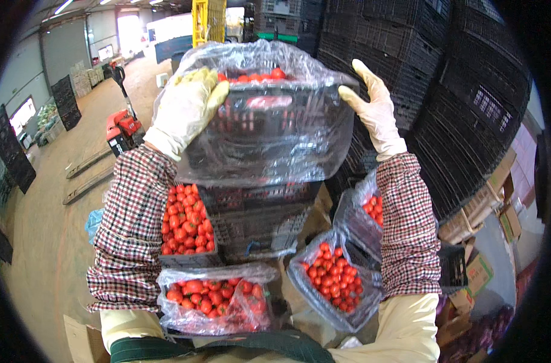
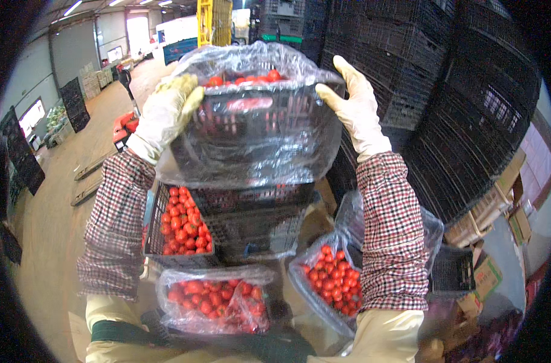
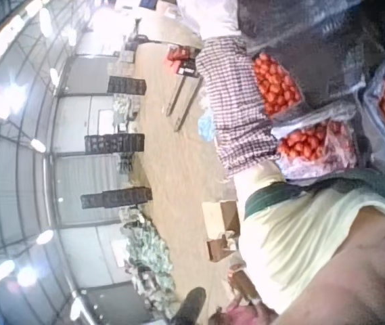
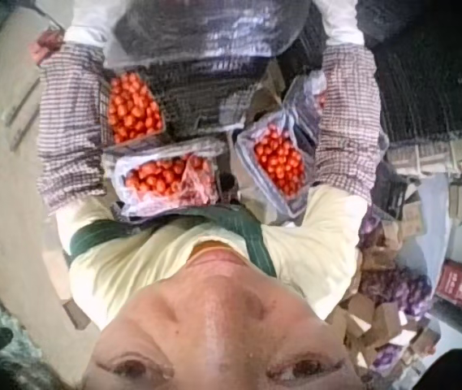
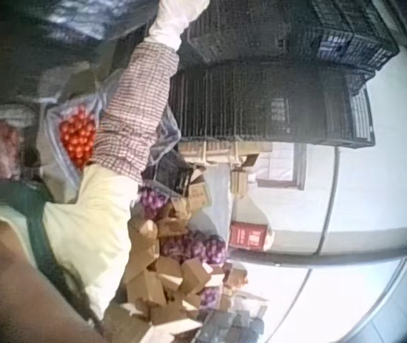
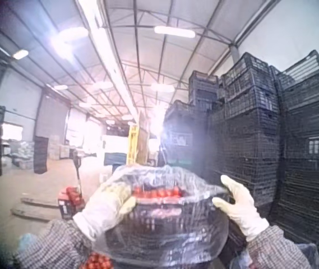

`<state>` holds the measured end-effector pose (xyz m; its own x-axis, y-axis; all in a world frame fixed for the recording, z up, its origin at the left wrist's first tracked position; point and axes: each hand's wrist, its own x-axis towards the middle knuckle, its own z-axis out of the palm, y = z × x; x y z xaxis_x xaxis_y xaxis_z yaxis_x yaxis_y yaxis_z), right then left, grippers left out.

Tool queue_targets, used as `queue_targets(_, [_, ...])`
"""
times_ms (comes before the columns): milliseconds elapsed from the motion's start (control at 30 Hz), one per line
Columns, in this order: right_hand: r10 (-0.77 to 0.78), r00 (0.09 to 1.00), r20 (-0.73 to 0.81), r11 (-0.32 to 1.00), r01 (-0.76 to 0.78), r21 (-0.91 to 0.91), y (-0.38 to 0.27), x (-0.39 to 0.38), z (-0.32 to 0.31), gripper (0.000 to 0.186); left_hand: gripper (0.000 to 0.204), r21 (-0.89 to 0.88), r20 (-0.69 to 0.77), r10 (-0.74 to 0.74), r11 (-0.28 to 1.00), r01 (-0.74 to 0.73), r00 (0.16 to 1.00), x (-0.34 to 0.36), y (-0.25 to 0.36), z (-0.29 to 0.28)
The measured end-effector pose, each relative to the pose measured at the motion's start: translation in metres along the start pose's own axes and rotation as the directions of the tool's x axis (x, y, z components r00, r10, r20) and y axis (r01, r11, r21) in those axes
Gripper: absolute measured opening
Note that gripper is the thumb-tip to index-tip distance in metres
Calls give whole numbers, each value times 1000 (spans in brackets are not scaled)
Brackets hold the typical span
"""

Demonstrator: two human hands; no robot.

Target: The person sorts tomatoes from a plastic-lined crate into cardboard boxes by hand. They then relocate empty boxes and plastic crates within a warehouse area containing stacks of produce.

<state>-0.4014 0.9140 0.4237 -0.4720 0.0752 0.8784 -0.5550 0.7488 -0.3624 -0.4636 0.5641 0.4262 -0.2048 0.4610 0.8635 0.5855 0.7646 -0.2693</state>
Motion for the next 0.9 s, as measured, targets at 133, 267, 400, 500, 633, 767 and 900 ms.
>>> queue_targets(133, [137, 960, 243, 968, -182, 173, 33, 30, 7, 65, 53, 77, 20, -69, 995, 67, 997, 16, 0, 28])
queue_targets(267, [235, 911, 340, 965, -260, 29, 59, 45, 18, 25, 43, 209, -144, 27, 978, 3, 989, 19, 0, 43])
queue_targets(400, [-69, 965, 254, 952, -12, 306, 79, 57, 29, 35, 35, 284, -161, 17, 958, 30, 987, 24, -7, 50])
queue_targets(500, [-113, 986, 122, 948, 70, 311, 91, 56, 35, 39, 34, 257, -205, 78, 966, -23, 976, 26, -15, 53])
queue_targets(633, [26, 993, 117, 911, -72, 407, 86, 51, 49, 30, 35, 212, -227, 44, 977, 5, 973, 20, -20, 52])
queue_targets(767, [88, 988, 125, 894, -134, 427, 45, 81, 63, 28, 42, 322, -149, 9, 946, 40, 989, 30, -43, 43])
queue_targets(900, [70, 988, 137, 892, -124, 435, -13, 111, 72, 37, 25, 318, -2, -109, 942, 104, 994, 45, -121, 22])
